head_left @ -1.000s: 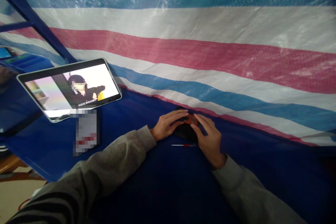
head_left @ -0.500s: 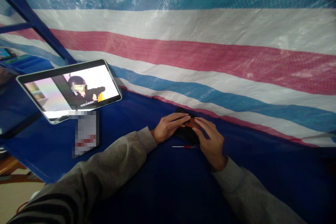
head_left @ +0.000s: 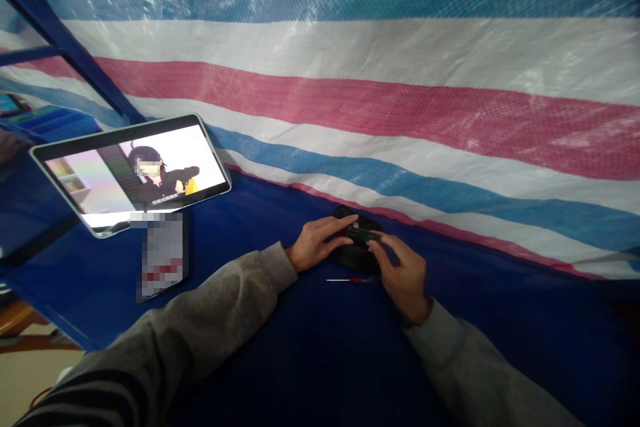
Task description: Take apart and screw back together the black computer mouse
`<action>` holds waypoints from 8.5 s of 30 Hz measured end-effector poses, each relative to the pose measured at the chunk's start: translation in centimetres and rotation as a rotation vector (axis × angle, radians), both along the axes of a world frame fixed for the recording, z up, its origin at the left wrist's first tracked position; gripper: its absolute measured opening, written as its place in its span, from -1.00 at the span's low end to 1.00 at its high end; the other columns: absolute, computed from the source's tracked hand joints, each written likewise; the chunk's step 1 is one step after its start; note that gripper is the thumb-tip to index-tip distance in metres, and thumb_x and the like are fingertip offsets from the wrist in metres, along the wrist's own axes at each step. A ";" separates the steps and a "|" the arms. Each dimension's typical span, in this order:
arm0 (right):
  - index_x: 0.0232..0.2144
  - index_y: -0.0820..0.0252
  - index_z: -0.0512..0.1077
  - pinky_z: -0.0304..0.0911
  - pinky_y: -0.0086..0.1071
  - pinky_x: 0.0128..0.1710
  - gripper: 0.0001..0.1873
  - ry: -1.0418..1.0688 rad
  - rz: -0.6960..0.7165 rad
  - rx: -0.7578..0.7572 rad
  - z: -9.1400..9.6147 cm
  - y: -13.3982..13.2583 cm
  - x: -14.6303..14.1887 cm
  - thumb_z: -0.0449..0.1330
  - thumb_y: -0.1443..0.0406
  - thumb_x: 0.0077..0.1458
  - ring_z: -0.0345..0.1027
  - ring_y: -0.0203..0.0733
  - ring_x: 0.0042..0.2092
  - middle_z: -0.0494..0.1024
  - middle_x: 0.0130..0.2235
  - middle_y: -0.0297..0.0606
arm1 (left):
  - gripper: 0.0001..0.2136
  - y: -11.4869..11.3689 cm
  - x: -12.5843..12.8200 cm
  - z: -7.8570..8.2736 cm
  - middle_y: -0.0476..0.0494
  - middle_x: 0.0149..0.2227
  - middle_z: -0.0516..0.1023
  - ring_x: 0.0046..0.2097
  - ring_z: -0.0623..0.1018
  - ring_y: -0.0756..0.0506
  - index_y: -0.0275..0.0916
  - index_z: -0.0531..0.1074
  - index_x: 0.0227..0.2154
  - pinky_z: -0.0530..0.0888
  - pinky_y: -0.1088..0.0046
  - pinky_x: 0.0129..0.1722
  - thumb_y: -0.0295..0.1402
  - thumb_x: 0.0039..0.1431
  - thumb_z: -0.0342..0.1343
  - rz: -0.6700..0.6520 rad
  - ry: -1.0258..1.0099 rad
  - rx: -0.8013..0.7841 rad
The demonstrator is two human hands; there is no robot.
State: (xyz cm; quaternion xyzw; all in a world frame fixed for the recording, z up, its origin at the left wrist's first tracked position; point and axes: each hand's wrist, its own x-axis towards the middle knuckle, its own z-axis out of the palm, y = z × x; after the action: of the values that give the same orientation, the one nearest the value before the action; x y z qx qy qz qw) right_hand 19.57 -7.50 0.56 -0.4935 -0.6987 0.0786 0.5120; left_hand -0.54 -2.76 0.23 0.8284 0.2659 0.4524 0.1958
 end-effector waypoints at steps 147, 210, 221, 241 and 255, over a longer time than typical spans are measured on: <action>-0.13 0.17 0.47 0.20 -0.05 0.17 -0.76 -0.167 -0.039 -0.205 -1.5 1.1 1.2 0.09 0.28 0.19 0.31 -0.03 0.11 0.45 0.05 -0.07 | -0.74 -0.8 -0.6 0.1 -0.25 -0.20 0.58 -0.25 0.55 -0.11 -0.32 0.45 -0.14 0.37 0.31 -0.28 -0.22 0.30 0.04 0.121 0.399 0.293; 0.14 0.03 0.36 0.30 -0.08 0.12 -0.47 -0.185 0.210 -0.069 -0.3 0.5 1.7 0.26 0.20 0.11 0.36 -0.02 0.09 0.45 0.08 -0.13 | -0.35 0.4 -1.1 0.3 -0.34 0.13 0.37 0.16 0.37 -0.28 -0.26 0.20 0.20 0.26 0.10 0.15 0.04 0.18 0.09 0.028 0.391 -0.134; 0.11 0.06 0.37 0.29 -0.08 0.11 -0.51 -0.188 0.162 -0.093 -1.0 0.6 2.1 0.26 0.21 0.11 0.37 -0.04 0.07 0.46 0.06 -0.13 | -0.13 1.1 -0.9 0.0 -0.30 0.26 0.24 0.24 0.31 -0.28 -0.11 -0.14 0.35 0.20 0.07 0.23 0.00 0.11 0.21 -0.091 0.412 -0.227; 0.13 0.01 0.38 0.26 -0.02 0.12 -0.55 -0.348 0.220 -0.147 -1.8 1.6 2.2 0.17 0.18 0.18 0.32 -0.01 0.12 0.45 0.11 -0.15 | -0.17 1.9 0.0 0.1 -0.22 0.12 0.37 0.15 0.37 -0.25 -0.15 0.04 0.29 0.23 0.15 0.19 -0.21 -0.03 0.30 -0.035 0.473 -0.217; 0.12 -0.02 0.39 0.25 0.01 0.13 -0.56 -0.311 0.221 -0.187 -1.4 1.5 2.1 0.16 0.16 0.19 0.32 0.00 0.12 0.44 0.12 -0.15 | -0.21 1.7 -0.1 0.0 -0.23 0.13 0.35 0.15 0.36 -0.25 -0.11 0.04 0.28 0.24 0.12 0.19 -0.19 0.03 0.27 -0.040 0.461 -0.212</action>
State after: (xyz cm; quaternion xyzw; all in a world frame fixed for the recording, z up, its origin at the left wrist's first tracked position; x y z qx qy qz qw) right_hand 21.64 -6.03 -0.83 -0.4655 -0.8087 0.1216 0.3384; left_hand -0.64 -1.07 0.22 0.8898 0.3328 0.2170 0.2246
